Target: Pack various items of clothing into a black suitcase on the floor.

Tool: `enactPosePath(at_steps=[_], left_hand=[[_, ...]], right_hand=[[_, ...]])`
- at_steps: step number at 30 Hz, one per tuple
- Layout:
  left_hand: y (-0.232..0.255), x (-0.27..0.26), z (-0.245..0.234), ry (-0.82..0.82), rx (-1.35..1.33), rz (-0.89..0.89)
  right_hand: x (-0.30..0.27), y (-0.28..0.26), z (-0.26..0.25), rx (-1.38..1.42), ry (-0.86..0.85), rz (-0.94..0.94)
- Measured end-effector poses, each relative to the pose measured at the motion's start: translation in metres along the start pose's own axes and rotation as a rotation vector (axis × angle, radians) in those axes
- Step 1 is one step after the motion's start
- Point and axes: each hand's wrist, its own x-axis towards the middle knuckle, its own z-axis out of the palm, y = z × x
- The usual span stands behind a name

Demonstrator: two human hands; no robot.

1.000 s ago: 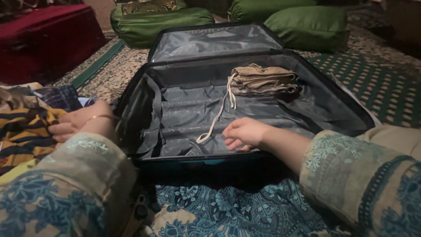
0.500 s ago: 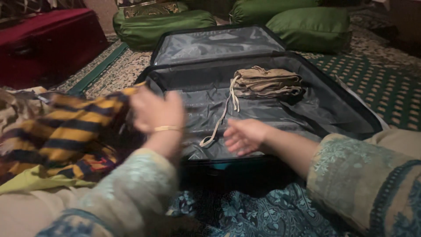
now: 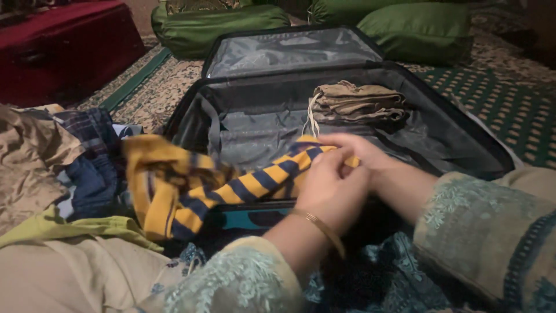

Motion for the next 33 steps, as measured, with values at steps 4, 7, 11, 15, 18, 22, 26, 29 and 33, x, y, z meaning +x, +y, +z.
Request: enactPosePath(at_steps=[4,7,11,15,18,22,26,29,33], left_hand=[[-0.031,0.015,-0.002,-0.087,-0.254,-0.214],[-0.055,0.025,-0.002,0.023,-0.129,-0.300],[-0.046,0.038,-0.022,0.302,0.016,-0.453],[-0.006,0.043,-0.052,0.496,-0.381,-0.973],[-0.053,0.060,-0.052,0.433,-0.755,-0.985],[-0.131,0.067,-0.045,0.310,-0.939,-1.066],[-0.121,0.066,-0.043,0.134,-0.488,-0.707],[-0.082,0.060,-0.061,0.166,0.131,-0.397],[-0.047,0.063,-0.107,0.168,0.460,-0.237]], right_hand=[[-0.009,0.006,0.015,0.000,-0.114,-0.161],[-0.001,0.006,0.006,-0.042,-0.108,-0.249],[-0.006,0.004,0.008,0.054,-0.097,-0.223],[-0.021,0.002,0.034,0.146,-0.030,-0.053],[-0.022,0.000,0.034,0.084,-0.013,-0.048],[-0.020,0.006,0.029,0.056,-0.049,-0.020],[-0.016,0.006,0.028,0.033,-0.128,-0.011],[-0.019,0.005,0.032,0.082,-0.078,0.010],[-0.022,0.008,0.043,0.026,-0.023,0.086]])
